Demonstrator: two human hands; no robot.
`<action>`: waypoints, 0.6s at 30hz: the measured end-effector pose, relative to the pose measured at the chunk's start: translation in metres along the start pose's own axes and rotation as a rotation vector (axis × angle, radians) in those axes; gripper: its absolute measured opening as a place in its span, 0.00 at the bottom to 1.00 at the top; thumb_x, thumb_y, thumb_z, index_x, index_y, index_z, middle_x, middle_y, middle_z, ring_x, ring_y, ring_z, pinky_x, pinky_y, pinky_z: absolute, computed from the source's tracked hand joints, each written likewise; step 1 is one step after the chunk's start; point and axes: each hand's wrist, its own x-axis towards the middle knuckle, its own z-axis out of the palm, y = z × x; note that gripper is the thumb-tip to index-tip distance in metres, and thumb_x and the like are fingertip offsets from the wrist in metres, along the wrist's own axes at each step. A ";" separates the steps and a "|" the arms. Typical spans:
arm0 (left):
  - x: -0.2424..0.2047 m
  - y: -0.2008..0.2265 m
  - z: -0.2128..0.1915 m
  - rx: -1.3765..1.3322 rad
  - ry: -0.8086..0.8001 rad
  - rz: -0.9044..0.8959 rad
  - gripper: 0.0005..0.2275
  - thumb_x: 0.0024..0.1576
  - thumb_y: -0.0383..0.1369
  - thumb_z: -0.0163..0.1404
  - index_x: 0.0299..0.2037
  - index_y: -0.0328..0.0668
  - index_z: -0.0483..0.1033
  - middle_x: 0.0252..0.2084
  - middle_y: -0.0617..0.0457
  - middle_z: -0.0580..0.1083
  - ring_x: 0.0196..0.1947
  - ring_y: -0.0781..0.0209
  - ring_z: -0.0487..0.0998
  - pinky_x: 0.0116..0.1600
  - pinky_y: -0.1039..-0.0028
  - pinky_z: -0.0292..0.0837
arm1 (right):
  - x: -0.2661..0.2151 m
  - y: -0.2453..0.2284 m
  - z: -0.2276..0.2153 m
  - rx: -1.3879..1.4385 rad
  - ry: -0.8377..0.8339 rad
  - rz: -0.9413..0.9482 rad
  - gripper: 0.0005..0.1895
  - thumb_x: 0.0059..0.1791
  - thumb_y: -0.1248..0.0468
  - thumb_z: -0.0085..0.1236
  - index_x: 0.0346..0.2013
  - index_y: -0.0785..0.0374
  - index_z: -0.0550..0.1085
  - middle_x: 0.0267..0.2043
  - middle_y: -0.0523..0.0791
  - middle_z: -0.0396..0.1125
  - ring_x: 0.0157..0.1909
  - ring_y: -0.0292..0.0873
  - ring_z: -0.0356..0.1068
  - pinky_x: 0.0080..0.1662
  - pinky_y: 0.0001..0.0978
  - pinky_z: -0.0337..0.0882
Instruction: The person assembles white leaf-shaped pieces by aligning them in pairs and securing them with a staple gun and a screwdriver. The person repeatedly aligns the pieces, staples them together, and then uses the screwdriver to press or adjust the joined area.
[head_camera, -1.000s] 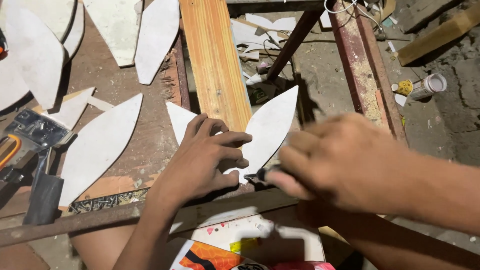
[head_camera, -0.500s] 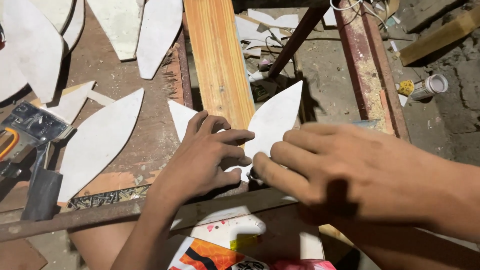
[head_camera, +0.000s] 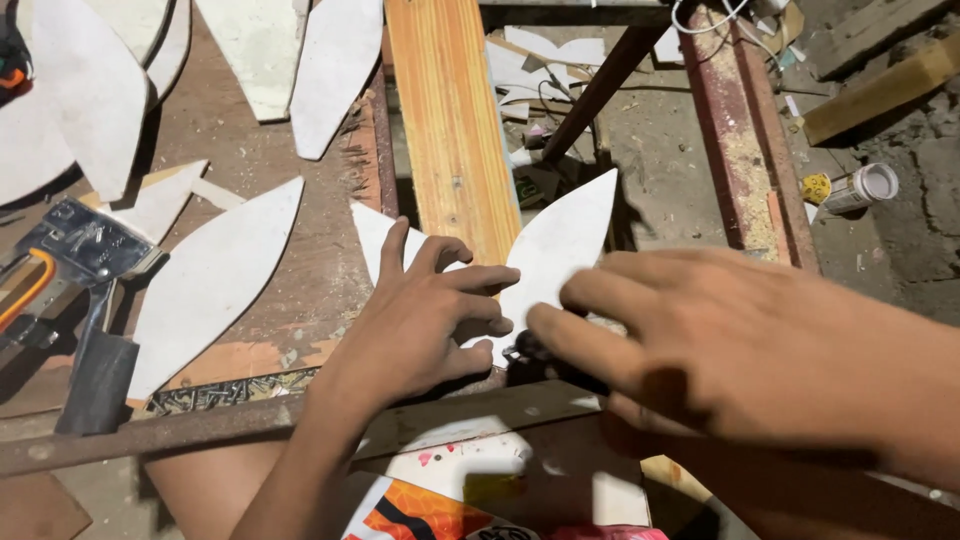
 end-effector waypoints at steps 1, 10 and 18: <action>0.000 -0.001 -0.001 -0.001 -0.001 -0.004 0.10 0.46 0.41 0.60 0.36 0.60 0.88 0.59 0.72 0.75 0.54 0.47 0.64 0.68 0.27 0.35 | -0.001 0.000 0.001 0.002 -0.001 -0.004 0.25 0.48 0.56 0.57 0.56 0.59 0.62 0.42 0.49 0.67 0.34 0.51 0.73 0.36 0.47 0.77; 0.000 -0.002 -0.002 0.014 0.021 0.032 0.08 0.47 0.41 0.59 0.35 0.63 0.88 0.57 0.70 0.76 0.54 0.47 0.66 0.68 0.27 0.35 | 0.025 -0.009 -0.008 0.007 -0.480 0.687 0.30 0.60 0.39 0.28 0.23 0.45 0.70 0.15 0.34 0.65 0.16 0.36 0.63 0.27 0.33 0.68; -0.003 -0.007 0.000 -0.050 0.042 0.014 0.23 0.48 0.42 0.59 0.56 0.56 0.77 0.62 0.63 0.74 0.59 0.49 0.64 0.70 0.32 0.30 | -0.002 0.005 0.004 -0.215 0.199 -0.125 0.23 0.54 0.50 0.46 0.56 0.63 0.69 0.43 0.48 0.71 0.41 0.51 0.71 0.46 0.48 0.73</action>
